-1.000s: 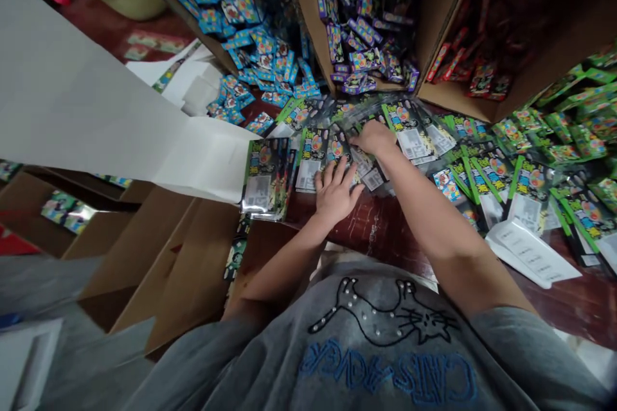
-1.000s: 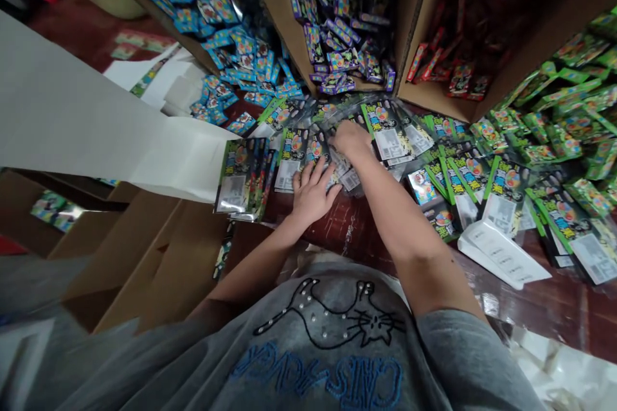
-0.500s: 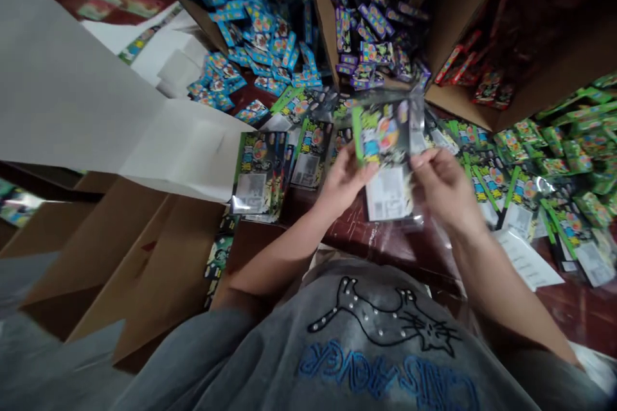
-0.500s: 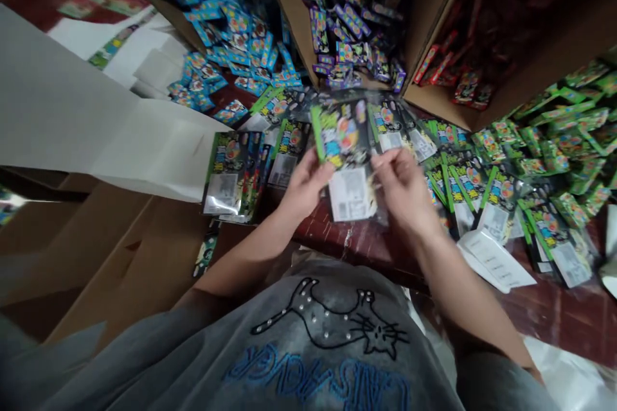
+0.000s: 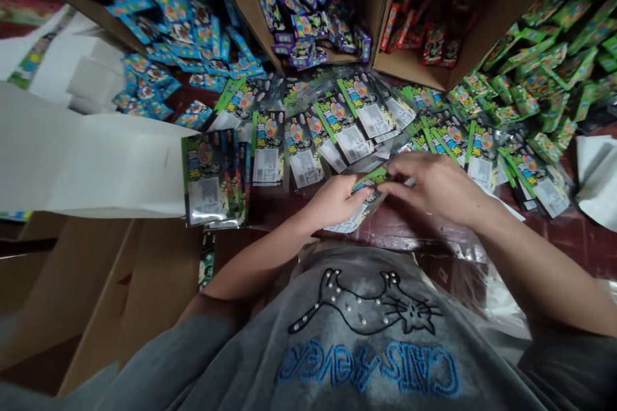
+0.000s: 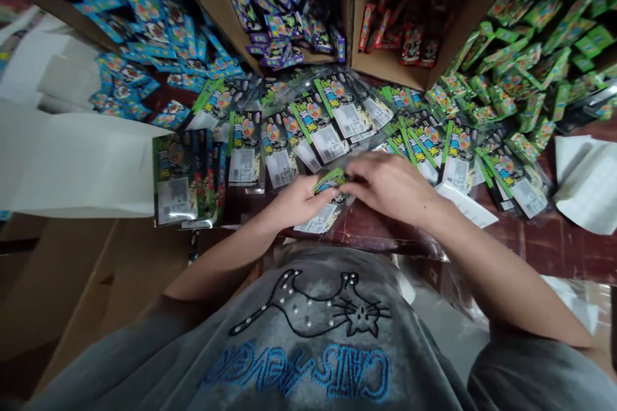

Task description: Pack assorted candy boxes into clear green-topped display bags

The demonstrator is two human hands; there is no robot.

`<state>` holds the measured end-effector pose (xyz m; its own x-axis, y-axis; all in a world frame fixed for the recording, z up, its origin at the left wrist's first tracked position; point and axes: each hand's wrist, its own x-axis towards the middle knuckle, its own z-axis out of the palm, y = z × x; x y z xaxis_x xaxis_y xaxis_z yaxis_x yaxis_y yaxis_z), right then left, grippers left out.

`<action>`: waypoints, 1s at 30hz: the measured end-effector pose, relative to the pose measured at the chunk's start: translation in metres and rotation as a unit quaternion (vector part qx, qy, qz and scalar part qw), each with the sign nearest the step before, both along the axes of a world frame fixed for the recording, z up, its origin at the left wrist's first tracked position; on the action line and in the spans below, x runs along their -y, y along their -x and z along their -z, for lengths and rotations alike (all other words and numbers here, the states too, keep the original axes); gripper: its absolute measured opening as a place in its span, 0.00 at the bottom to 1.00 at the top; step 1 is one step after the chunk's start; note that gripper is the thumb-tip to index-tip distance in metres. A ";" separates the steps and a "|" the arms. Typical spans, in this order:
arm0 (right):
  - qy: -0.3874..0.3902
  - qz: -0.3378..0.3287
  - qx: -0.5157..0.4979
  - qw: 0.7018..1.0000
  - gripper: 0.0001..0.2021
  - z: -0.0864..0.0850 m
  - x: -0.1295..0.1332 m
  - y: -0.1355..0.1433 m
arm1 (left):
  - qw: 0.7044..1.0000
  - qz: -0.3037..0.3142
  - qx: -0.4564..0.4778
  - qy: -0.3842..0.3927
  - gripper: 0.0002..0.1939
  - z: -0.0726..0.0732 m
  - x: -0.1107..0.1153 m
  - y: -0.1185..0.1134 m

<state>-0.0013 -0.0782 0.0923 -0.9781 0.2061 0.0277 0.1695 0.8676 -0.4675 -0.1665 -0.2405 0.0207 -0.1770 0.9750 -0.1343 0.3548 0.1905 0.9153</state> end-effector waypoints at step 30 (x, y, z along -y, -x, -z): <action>0.143 0.341 -0.052 0.928 0.22 0.111 0.079 -0.004 | 0.947 -0.313 -0.065 0.022 0.12 0.060 0.029 -0.061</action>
